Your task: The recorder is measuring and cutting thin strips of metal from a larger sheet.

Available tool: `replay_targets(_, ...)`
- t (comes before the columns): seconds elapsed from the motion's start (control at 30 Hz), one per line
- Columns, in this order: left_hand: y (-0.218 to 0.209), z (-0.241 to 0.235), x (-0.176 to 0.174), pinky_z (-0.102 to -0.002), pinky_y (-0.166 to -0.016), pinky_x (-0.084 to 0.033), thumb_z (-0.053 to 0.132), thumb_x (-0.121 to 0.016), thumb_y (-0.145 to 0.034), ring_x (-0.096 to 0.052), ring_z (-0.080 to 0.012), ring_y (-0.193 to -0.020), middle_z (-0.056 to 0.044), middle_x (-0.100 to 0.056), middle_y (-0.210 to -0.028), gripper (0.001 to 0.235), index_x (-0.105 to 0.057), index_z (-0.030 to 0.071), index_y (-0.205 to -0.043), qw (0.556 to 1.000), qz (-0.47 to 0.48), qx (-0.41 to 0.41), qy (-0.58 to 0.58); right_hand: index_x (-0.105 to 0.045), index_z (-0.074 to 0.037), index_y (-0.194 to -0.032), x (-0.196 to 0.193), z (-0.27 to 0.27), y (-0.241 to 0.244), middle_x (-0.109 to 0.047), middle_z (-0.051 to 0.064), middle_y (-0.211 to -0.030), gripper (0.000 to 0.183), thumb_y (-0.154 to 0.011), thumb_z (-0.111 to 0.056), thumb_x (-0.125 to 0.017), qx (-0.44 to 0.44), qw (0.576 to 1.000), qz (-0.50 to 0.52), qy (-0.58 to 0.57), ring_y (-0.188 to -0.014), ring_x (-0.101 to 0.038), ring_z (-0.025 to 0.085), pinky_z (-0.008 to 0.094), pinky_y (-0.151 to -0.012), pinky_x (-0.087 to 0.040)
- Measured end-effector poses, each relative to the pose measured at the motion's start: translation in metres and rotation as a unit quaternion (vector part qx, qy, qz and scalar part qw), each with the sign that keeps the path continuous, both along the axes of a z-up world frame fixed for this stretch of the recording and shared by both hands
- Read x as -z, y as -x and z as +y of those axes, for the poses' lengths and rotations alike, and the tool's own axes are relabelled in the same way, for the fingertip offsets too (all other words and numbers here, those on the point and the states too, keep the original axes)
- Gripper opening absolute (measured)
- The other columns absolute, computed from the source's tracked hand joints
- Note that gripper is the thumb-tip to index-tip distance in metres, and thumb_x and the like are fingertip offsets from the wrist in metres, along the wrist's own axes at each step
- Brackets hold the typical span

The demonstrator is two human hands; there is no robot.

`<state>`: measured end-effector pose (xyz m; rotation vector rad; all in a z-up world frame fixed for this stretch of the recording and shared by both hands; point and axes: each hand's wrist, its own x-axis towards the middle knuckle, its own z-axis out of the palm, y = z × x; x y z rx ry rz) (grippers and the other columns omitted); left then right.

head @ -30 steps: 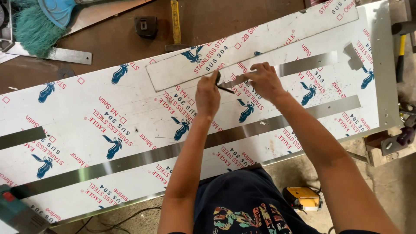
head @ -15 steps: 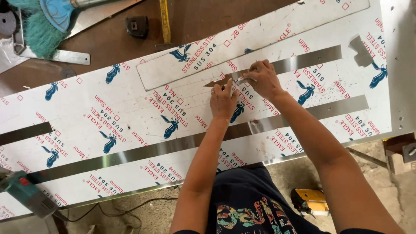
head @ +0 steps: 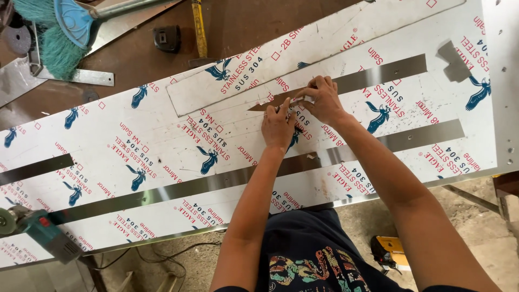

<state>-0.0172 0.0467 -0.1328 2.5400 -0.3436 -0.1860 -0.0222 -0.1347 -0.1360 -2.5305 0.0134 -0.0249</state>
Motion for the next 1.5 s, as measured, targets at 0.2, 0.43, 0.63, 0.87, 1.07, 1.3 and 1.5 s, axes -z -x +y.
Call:
replay_targets(0.2, 0.0, -0.001, 0.0, -0.041, -0.083, -0.055, 0.029, -0.08, -0.086, -0.062, -0.0256, -0.098, -0.007, -0.056, -0.098, 0.044, -0.071, 0.027, -0.129, 1.0, 0.01, -0.007, 0.004, -0.081, -0.024, -0.092, 0.003, -0.003, -0.003, -0.056, 0.0, -0.109, 0.014, -0.079, -0.022, -0.088, -0.009, 1.0, 0.012, 0.01, -0.113, -0.048, 0.022, 0.039, -0.101, -0.037)
replay_targets(0.43, -0.002, -0.001, 0.005, -0.041, -0.083, -0.055, 0.027, -0.081, -0.085, -0.062, -0.0267, -0.098, -0.008, -0.057, -0.098, 0.042, -0.07, 0.018, -0.125, 0.999, -0.004, -0.035, 0.035, -0.08, -0.022, -0.096, -0.002, -0.002, -0.012, -0.058, 0.0, -0.106, 0.01, -0.087, -0.024, -0.084, -0.014, 0.999, -0.016, 0.033, -0.111, -0.05, 0.022, 0.04, -0.099, -0.037)
replay_targets(0.63, -0.006, -0.001, 0.014, -0.04, -0.083, -0.057, 0.022, -0.077, -0.088, -0.064, -0.026, -0.101, -0.005, -0.061, -0.101, 0.036, -0.07, 0.016, -0.123, 0.996, -0.03, -0.055, 0.056, -0.072, -0.009, -0.099, 0.007, -0.003, -0.024, -0.058, 0.005, -0.113, 0.012, -0.09, -0.013, -0.066, -0.177, 0.952, -0.02, 0.251, -0.116, -0.05, 0.024, 0.037, -0.103, -0.041)
replay_targets(0.87, -0.027, -0.014, 0.017, -0.04, -0.082, -0.057, 0.023, -0.077, -0.091, -0.064, -0.027, -0.098, -0.006, -0.06, -0.096, 0.02, -0.074, 0.021, -0.111, 0.996, -0.083, 0.003, 0.03, -0.071, -0.004, -0.099, 0.002, -0.019, -0.023, -0.058, 0.012, -0.109, 0.018, -0.097, -0.021, -0.066, -0.156, 0.976, 0.002, 0.155, -0.107, -0.05, 0.029, 0.042, -0.093, -0.044)
replay_targets(1.07, -0.027, -0.01, 0.016, -0.04, -0.083, -0.058, 0.022, -0.076, -0.091, -0.066, -0.0285, -0.099, -0.007, -0.062, -0.1, 0.023, -0.072, 0.017, -0.113, 0.995, -0.093, 0.015, 0.021, -0.076, -0.014, -0.101, -0.019, -0.007, -0.022, -0.065, 0.001, -0.095, 0.013, -0.091, -0.017, -0.069, -0.186, 0.957, -0.115, 0.193, -0.101, -0.057, 0.021, 0.036, -0.094, -0.044)
replay_targets(1.3, -0.014, 0.003, 0.012, -0.042, -0.083, -0.058, 0.019, -0.073, -0.093, -0.066, -0.0324, -0.103, -0.011, -0.065, -0.106, 0.046, -0.061, 0.009, -0.136, 0.995, -0.071, -0.019, 0.06, -0.07, -0.01, -0.079, -0.038, 0.01, -0.037, -0.066, 0.002, -0.087, 0.009, -0.087, -0.014, -0.067, -0.294, 0.895, -0.091, 0.322, -0.1, -0.059, 0.018, 0.034, -0.096, -0.045)
replay_targets(1.5, -0.011, 0.006, 0.021, -0.041, -0.085, -0.057, 0.017, -0.075, -0.091, -0.067, -0.0289, -0.101, -0.008, -0.065, -0.101, 0.036, -0.068, 0.016, -0.126, 0.996, -0.071, -0.022, 0.052, -0.069, -0.004, -0.099, -0.027, 0.006, -0.047, -0.066, 0.007, -0.09, 0.019, -0.087, -0.018, -0.066, -0.343, 0.859, -0.048, 0.377, -0.096, -0.057, 0.022, 0.036, -0.093, -0.045)
